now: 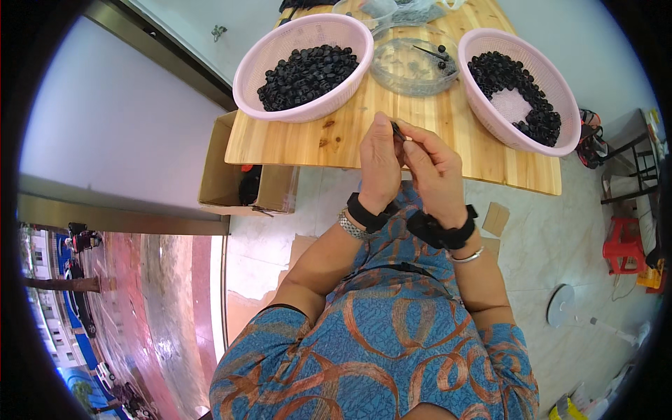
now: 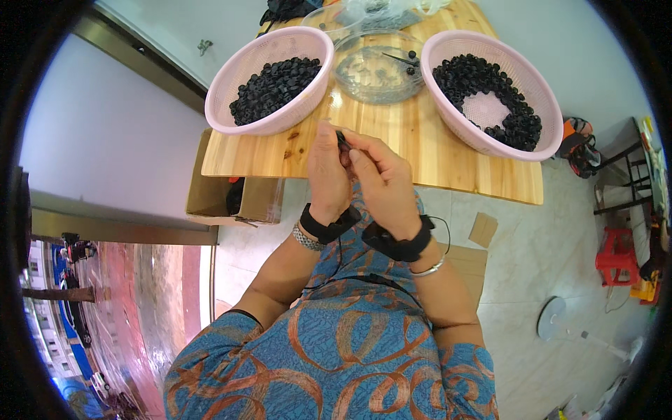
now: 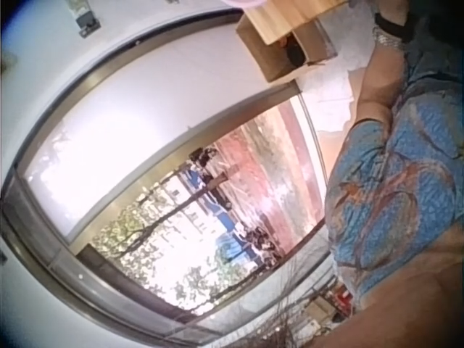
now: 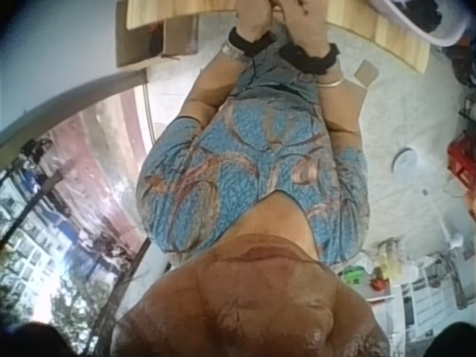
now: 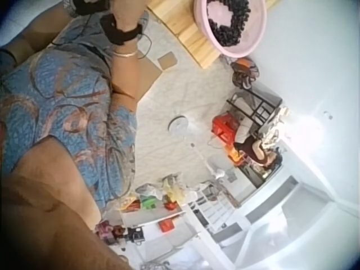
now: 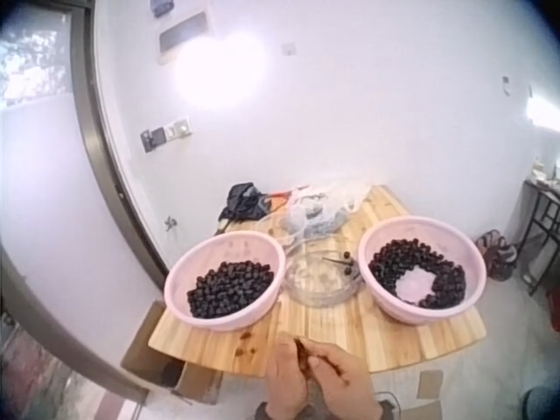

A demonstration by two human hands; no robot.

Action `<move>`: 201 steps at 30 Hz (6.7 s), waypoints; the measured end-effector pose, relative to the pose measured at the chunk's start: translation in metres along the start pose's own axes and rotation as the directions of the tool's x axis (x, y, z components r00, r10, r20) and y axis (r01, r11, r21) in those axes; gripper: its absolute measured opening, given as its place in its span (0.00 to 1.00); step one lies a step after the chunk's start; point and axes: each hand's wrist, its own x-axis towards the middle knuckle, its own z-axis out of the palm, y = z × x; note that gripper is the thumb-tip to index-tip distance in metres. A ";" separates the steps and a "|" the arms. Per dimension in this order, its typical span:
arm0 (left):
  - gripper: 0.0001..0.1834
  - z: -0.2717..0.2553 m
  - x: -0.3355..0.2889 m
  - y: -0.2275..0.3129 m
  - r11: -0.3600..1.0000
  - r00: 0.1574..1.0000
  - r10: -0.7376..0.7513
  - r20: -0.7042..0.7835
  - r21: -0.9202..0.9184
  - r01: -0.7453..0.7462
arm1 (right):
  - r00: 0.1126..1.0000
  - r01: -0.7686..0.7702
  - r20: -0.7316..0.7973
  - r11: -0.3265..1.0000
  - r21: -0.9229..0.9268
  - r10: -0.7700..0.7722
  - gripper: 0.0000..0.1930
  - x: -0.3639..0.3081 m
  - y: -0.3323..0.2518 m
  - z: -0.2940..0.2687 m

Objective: Hand-assembling small black plastic shoe components at a workstation.

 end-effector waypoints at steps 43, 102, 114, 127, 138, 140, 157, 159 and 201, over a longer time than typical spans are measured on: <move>0.17 -0.003 -0.007 0.016 0.985 0.990 0.058 0.130 0.156 -0.079 | 0.988 -0.145 0.062 0.989 0.009 0.144 0.17 -0.008 -0.031 -0.008; 0.24 -0.015 -0.048 0.043 0.914 0.784 -0.385 0.487 0.087 0.395 | 0.920 0.099 0.391 0.976 -0.196 -0.014 0.17 -0.009 -0.043 -0.043; 0.10 0.004 -0.034 0.033 0.970 0.930 -0.116 0.348 0.242 0.031 | 0.891 -0.441 0.330 0.770 0.462 0.312 0.20 -0.021 -0.016 -0.043; 0.07 -0.007 -0.035 0.028 0.893 0.904 0.007 0.427 0.405 -0.198 | 0.897 -0.394 0.329 0.871 0.293 0.295 0.19 -0.023 -0.016 -0.046; 0.03 -0.009 -0.032 0.035 0.975 0.920 -0.211 0.331 0.002 0.223 | 0.927 -0.200 0.356 0.959 0.203 0.118 0.13 -0.025 -0.005 -0.048; 0.03 -0.014 -0.024 0.035 0.983 0.945 -0.181 0.274 0.089 0.163 | 0.941 -0.173 0.329 0.945 0.276 0.076 0.11 -0.025 -0.006 -0.048; 0.08 -0.107 0.056 0.001 0.057 0.830 0.413 0.375 0.899 -0.434 | 0.959 -0.198 0.147 0.947 -0.254 0.241 0.12 0.002 -0.008 -0.052; 0.08 -0.100 0.052 0.006 0.277 0.928 0.309 0.206 0.914 -0.296 | 0.954 -0.231 0.137 0.943 -0.240 0.268 0.12 0.005 -0.011 -0.055; 0.19 0.074 0.238 -0.034 -0.464 0.820 -0.491 0.296 0.708 -0.533 | 0.948 -0.225 0.026 0.610 0.759 0.317 0.13 -0.055 -0.016 -0.130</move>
